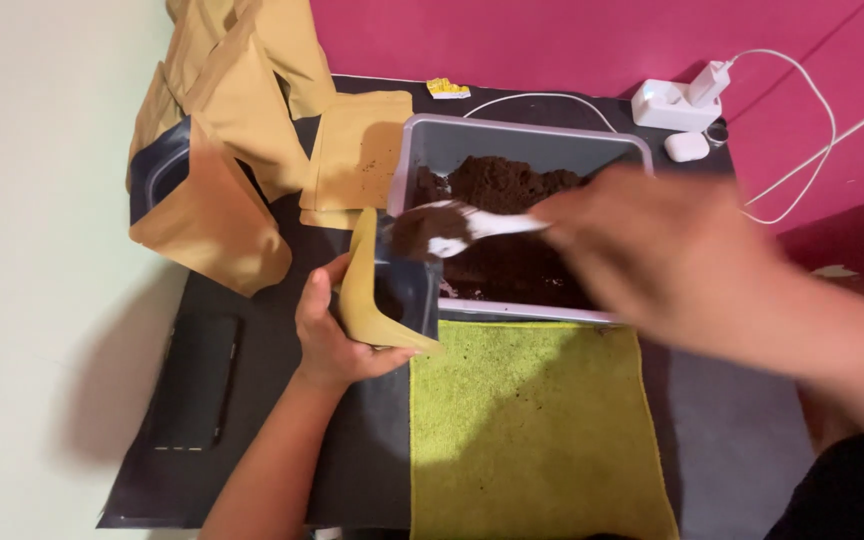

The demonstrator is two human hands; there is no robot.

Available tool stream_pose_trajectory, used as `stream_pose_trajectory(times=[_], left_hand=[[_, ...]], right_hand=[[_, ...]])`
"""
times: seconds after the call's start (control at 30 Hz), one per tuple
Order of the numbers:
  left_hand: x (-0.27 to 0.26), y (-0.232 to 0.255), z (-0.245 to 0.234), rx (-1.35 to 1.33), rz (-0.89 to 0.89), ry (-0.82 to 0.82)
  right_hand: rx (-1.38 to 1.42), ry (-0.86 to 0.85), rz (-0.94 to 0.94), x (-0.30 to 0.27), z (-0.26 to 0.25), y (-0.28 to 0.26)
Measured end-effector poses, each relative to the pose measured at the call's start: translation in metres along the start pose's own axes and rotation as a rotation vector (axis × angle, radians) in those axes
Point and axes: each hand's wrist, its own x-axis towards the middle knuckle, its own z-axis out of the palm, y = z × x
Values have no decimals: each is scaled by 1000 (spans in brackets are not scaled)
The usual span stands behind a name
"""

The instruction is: Filling and weighing coffee bags with ground coffee using a spoon and a digital scale.

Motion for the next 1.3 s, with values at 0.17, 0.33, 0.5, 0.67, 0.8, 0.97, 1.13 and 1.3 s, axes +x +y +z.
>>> stream_pose_trajectory(times=[0.17, 0.33, 0.5, 0.67, 0.8, 0.97, 1.13, 1.3], left_hand=[[1, 4, 6, -22, -1, 40], [-3, 0, 7, -19, -29, 51], [-8, -6, 10, 55, -48, 48], [-10, -22, 18, 77, 9, 103], [-14, -38, 24, 91, 56, 182], [-12, -39, 22, 64, 68, 168], [-6, -33, 20, 18, 43, 161], [-4, -31, 21, -29, 68, 169]], right_hand=[[-405, 162, -300, -8, 46, -11], [-302, 119, -260, -11, 38, -7], [-272, 102, 5, -14, 12, 24], [-547, -293, 377, 1, 47, 75], [-595, -500, 438, 11, 104, 120], [-575, -637, 458, 34, 156, 143], [-561, -613, 437, 38, 192, 153], [-361, -502, 528, 35, 191, 145]])
